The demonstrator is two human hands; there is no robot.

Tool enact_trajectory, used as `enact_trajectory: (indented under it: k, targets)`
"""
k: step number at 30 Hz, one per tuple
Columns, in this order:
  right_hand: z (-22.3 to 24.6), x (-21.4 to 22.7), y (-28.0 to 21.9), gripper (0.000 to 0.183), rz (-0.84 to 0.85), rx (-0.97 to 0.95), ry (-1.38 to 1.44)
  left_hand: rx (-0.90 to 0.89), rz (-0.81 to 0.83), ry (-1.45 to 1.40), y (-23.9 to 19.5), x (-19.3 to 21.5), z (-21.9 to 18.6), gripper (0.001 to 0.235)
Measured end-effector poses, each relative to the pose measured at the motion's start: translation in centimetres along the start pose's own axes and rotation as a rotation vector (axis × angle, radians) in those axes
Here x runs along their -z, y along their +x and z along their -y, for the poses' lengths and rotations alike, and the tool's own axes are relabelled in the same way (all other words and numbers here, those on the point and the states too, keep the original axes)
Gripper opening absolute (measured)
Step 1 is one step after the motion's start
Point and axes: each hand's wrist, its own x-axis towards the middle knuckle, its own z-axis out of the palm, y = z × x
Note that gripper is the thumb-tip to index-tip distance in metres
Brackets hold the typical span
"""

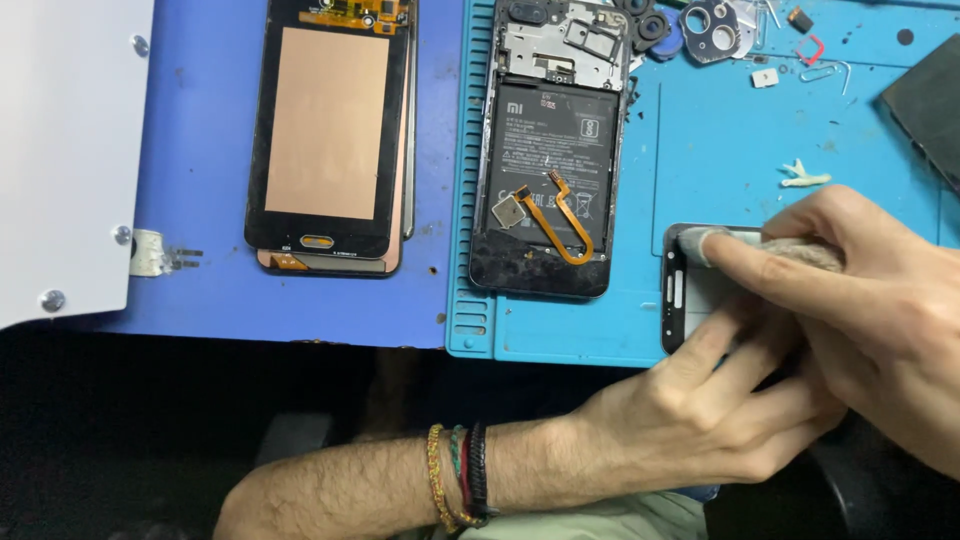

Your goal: Cleaning a mobile phone screen with a cloth during a repair process

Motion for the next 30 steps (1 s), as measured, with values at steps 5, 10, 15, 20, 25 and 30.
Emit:
enact_trajectory:
  k: [5,10,15,20,25,30]
  targets:
    - [0.5,0.7,0.7,0.054,0.085,0.062,-0.062,-0.010,0.018,0.001,-0.2,-0.2,-0.2,0.027]
    - [0.2,0.1,0.2,0.047,-0.015,0.006,-0.051,-0.008,0.018,0.016,-0.1,0.0,-0.1,0.028]
    - [0.2,0.4,-0.2,0.052,0.100,0.041,-0.110,-0.020,0.038,-0.010,-0.5,-0.3,-0.2,0.026]
    - [1.1,0.6,0.5,0.055,0.048,0.009,-0.157,-0.014,0.034,0.003,-0.4,-0.4,-0.5,0.026]
    - [-0.1,0.2,0.0,0.050,0.040,-0.023,-0.080,-0.024,0.018,-0.017,-0.4,-0.4,-0.2,0.027]
    - [0.9,0.7,0.7,0.058,0.045,0.048,-0.172,-0.021,0.019,-0.016,-0.3,-0.4,-0.3,0.026]
